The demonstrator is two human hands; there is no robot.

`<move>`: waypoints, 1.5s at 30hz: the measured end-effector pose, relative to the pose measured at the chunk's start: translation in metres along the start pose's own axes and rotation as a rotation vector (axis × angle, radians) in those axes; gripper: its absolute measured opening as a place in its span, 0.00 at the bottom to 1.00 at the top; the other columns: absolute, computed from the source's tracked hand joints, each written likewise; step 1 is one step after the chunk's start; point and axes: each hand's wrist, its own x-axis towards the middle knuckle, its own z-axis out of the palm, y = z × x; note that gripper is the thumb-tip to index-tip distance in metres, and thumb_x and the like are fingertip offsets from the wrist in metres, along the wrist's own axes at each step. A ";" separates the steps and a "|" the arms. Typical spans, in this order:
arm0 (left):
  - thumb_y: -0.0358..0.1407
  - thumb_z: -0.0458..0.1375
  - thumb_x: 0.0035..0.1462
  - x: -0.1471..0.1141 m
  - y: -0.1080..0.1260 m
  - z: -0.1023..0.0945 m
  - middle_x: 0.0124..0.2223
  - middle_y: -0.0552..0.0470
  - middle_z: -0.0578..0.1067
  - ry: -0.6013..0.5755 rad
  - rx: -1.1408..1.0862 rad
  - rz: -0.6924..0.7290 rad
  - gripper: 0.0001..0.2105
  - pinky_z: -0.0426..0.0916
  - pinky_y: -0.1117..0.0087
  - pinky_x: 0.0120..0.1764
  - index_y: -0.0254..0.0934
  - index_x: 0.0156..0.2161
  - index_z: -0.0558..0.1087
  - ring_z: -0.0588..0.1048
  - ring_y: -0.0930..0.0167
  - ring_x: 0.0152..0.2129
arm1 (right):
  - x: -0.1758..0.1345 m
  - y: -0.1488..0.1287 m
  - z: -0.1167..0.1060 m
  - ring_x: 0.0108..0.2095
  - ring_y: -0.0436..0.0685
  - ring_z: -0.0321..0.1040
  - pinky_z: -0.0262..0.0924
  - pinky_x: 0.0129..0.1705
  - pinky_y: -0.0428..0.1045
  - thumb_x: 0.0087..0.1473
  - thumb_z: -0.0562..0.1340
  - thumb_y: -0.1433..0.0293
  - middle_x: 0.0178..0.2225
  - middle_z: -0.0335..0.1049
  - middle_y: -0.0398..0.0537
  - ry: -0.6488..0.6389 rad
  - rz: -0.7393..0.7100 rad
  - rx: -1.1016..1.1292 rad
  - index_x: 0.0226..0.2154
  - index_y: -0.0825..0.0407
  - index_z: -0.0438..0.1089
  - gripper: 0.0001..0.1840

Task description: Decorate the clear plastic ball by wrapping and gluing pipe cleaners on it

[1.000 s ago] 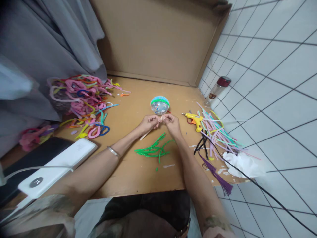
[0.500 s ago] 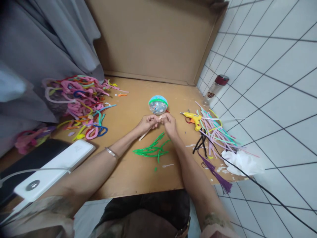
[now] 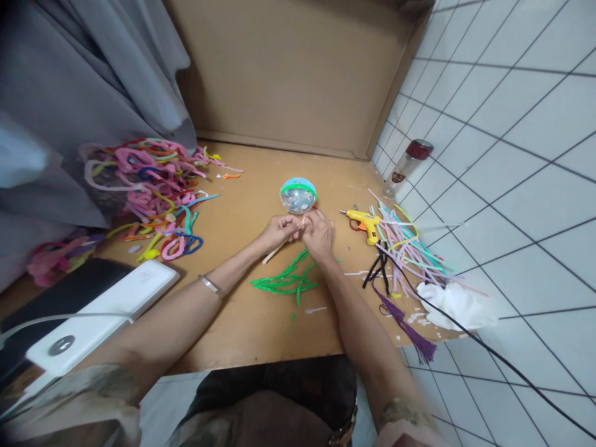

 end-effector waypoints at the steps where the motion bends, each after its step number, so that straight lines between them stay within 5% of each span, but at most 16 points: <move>1: 0.48 0.65 0.48 0.000 0.000 0.000 0.19 0.58 0.69 0.007 -0.008 -0.002 0.17 0.56 0.76 0.21 0.34 0.28 0.70 0.63 0.80 0.14 | 0.001 0.001 0.001 0.34 0.57 0.65 0.58 0.41 0.52 0.54 0.54 0.68 0.31 0.70 0.47 -0.004 0.017 0.057 0.28 0.49 0.67 0.08; 5: 0.49 0.66 0.48 0.000 0.002 -0.002 0.19 0.58 0.69 0.028 -0.033 -0.001 0.18 0.56 0.76 0.21 0.35 0.28 0.70 0.63 0.80 0.14 | 0.004 0.004 0.004 0.33 0.56 0.66 0.60 0.39 0.50 0.55 0.55 0.64 0.31 0.71 0.45 -0.007 0.066 0.259 0.32 0.49 0.69 0.09; 12: 0.50 0.66 0.48 -0.001 0.001 0.000 0.19 0.57 0.69 -0.007 0.004 -0.004 0.19 0.57 0.77 0.21 0.34 0.27 0.70 0.63 0.80 0.15 | 0.001 0.000 0.001 0.33 0.56 0.64 0.58 0.41 0.51 0.52 0.53 0.70 0.29 0.68 0.45 0.009 0.006 0.071 0.27 0.49 0.65 0.07; 20: 0.46 0.65 0.51 -0.003 0.004 0.003 0.21 0.56 0.72 0.078 -0.072 0.001 0.16 0.59 0.77 0.22 0.34 0.30 0.72 0.65 0.80 0.15 | 0.006 0.009 0.007 0.32 0.53 0.66 0.62 0.39 0.50 0.53 0.58 0.61 0.30 0.70 0.44 0.053 0.187 0.483 0.36 0.50 0.69 0.11; 31: 0.47 0.68 0.45 0.000 0.001 0.002 0.25 0.54 0.75 0.083 -0.155 -0.007 0.18 0.63 0.75 0.24 0.33 0.32 0.74 0.68 0.78 0.17 | 0.006 0.007 0.007 0.26 0.51 0.62 0.60 0.33 0.48 0.48 0.64 0.58 0.23 0.66 0.40 0.031 0.268 0.521 0.26 0.50 0.68 0.12; 45: 0.46 0.68 0.45 0.000 0.001 0.001 0.24 0.55 0.72 0.158 -0.114 0.018 0.16 0.61 0.74 0.28 0.33 0.29 0.74 0.67 0.77 0.21 | 0.006 0.008 0.005 0.27 0.51 0.60 0.58 0.33 0.48 0.47 0.61 0.58 0.23 0.62 0.40 0.002 0.233 0.482 0.26 0.49 0.66 0.12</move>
